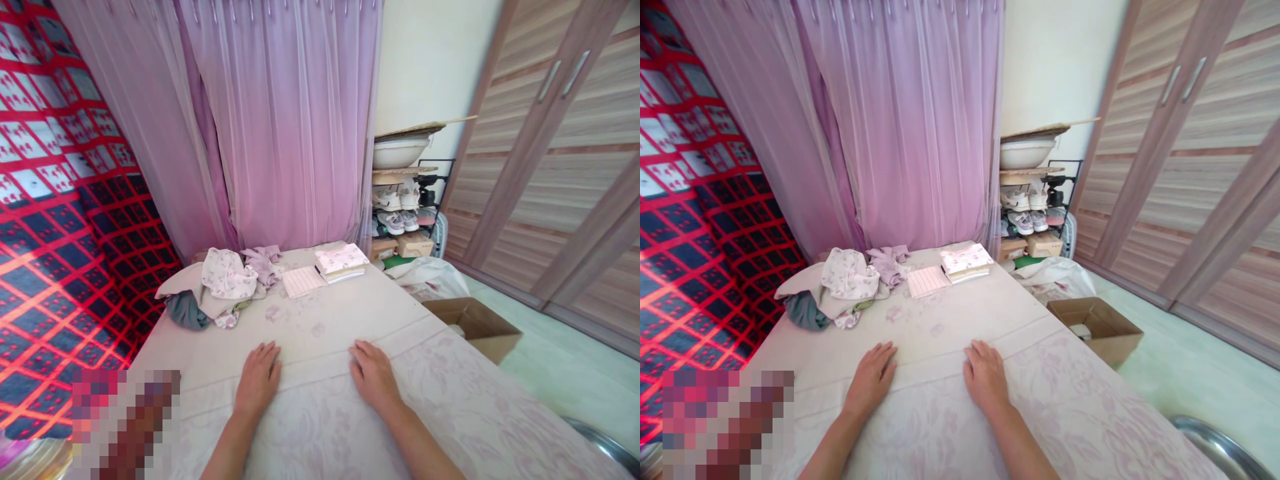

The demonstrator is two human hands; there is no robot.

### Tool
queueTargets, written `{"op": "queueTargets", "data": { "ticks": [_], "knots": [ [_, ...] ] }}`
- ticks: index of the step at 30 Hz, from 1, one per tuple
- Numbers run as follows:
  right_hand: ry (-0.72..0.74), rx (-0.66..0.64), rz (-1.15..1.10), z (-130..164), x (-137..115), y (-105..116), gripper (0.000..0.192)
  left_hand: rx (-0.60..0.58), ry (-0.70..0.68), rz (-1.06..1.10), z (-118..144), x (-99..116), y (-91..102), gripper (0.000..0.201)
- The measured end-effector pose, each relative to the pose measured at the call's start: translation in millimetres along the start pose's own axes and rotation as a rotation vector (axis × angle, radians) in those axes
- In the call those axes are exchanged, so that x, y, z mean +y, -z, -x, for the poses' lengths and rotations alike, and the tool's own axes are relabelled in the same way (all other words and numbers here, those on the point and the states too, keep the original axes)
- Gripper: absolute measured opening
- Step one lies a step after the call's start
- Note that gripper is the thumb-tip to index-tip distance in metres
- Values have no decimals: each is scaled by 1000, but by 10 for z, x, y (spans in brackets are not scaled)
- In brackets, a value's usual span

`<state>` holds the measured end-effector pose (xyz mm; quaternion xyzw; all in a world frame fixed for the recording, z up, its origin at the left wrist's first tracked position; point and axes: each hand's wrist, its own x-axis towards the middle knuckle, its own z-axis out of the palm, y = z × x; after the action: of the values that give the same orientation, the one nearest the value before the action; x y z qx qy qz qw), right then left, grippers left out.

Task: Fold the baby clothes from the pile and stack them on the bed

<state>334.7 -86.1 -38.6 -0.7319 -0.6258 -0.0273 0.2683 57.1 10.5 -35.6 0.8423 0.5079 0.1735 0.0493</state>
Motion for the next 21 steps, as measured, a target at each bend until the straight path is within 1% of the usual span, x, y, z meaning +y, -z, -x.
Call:
{"op": "queueTargets", "data": {
  "ticks": [3, 6, 8, 11, 14, 18, 21],
  "knots": [
    [-4, -19, -136, -199, 34, -27, 36, 35, -25, -21, 8, -45, -44, 41],
    [12, 1, -241, -418, 91, -85, 37, 102, -22, -46, 24, -69, -84, 42],
    [33, 21, -299, -504, 135, -146, 36, 129, -22, -68, 34, -70, -95, 43],
    [54, 58, -383, -522, 196, -236, 34, 134, -33, -96, 40, -50, -77, 43],
    [66, 77, -457, -483, 235, -285, 35, 108, -16, -106, 38, -8, -23, 44],
    [25, 92, -549, -465, 257, -291, 37, 54, 29, -102, 33, 61, 52, 44],
    [-1, 77, -619, -480, 278, -291, 37, 42, 51, -85, 34, 90, 72, 45]
  ]
}}
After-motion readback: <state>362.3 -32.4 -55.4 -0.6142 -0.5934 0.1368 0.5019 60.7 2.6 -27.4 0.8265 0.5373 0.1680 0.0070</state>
